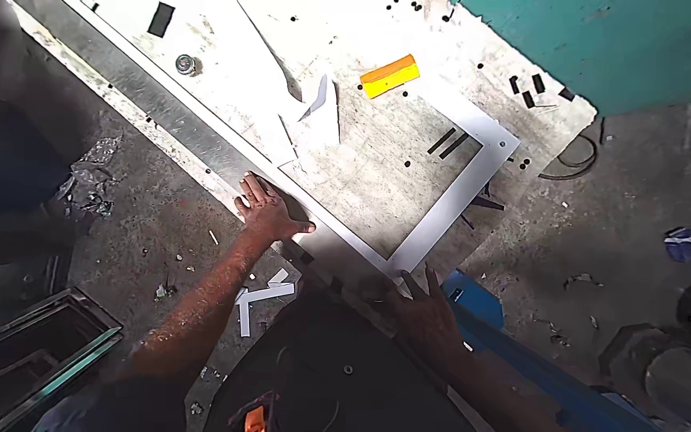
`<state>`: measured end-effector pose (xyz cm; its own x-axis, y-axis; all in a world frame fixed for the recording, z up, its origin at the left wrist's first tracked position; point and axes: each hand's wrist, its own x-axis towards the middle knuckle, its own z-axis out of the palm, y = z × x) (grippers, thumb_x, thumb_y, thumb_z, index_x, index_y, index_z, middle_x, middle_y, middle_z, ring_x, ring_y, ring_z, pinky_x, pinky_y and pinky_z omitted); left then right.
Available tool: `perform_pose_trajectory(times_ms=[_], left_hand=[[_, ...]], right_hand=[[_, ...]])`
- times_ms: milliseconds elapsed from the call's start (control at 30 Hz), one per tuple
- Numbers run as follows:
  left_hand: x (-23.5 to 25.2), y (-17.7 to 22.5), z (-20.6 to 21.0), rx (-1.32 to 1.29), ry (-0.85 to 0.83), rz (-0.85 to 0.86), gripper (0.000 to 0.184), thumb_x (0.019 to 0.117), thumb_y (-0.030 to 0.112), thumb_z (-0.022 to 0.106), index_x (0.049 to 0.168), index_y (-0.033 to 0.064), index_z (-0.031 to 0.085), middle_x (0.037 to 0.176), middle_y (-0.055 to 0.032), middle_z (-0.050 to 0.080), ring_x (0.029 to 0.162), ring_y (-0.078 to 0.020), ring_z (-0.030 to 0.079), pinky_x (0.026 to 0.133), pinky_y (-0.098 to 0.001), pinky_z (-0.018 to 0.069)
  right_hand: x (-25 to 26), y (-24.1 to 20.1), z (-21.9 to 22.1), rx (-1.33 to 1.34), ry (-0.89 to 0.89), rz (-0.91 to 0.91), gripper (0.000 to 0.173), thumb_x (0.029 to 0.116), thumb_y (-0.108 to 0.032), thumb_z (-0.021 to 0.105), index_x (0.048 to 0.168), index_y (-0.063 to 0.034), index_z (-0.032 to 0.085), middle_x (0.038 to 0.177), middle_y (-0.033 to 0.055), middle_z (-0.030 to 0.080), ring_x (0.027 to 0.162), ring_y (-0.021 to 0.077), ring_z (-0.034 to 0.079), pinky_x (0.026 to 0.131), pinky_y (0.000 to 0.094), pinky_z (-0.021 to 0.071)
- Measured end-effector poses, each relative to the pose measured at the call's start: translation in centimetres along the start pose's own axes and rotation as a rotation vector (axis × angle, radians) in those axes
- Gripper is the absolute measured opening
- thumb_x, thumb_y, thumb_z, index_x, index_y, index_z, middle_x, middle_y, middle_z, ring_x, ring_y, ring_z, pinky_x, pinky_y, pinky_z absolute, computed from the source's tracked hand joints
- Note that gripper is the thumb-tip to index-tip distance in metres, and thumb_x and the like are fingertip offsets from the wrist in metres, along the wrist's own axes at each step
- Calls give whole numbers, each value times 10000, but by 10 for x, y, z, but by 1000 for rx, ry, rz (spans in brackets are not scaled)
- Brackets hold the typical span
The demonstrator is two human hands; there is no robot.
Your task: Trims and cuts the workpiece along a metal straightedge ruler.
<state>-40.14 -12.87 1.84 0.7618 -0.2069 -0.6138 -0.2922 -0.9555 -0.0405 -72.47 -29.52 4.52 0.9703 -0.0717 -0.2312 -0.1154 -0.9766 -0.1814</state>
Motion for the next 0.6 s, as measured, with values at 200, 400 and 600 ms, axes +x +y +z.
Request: perform_pose_trajectory(times_ms=[200, 400, 600], left_hand=[[-93, 73, 49, -30, -111, 71, 1677, 490, 916, 725, 1597, -90, -34, 1632, -341, -235, 1544, -496, -151, 1189, -723, 29], [-116, 104, 65, -29, -137, 21, 1699, 474, 883, 761, 1595, -81, -75, 1632, -329, -251, 1548, -487, -147, 1201, -697, 34], [-111, 113, 56, 23, -212, -8, 1651, 486, 845, 794, 1603, -82, 9, 1626, -342, -252, 1543, -507, -137, 1181, -724, 88]], right_hand=[[-2, 8, 2, -65, 29, -67, 210, 990, -248, 606, 926, -139, 773, 1101, 32, 791, 1232, 364, 669, 1164, 692, 315], [-5, 17, -1, -62, -5, -79, 316, 1016, -311, 531, 1124, -150, 780, 1133, 39, 786, 1225, 312, 682, 1195, 628, 317], [38, 50, -16, 294, 15, 18, 319, 1033, -362, 500, 1084, -130, 713, 703, 95, 680, 626, 303, 694, 533, 495, 546]])
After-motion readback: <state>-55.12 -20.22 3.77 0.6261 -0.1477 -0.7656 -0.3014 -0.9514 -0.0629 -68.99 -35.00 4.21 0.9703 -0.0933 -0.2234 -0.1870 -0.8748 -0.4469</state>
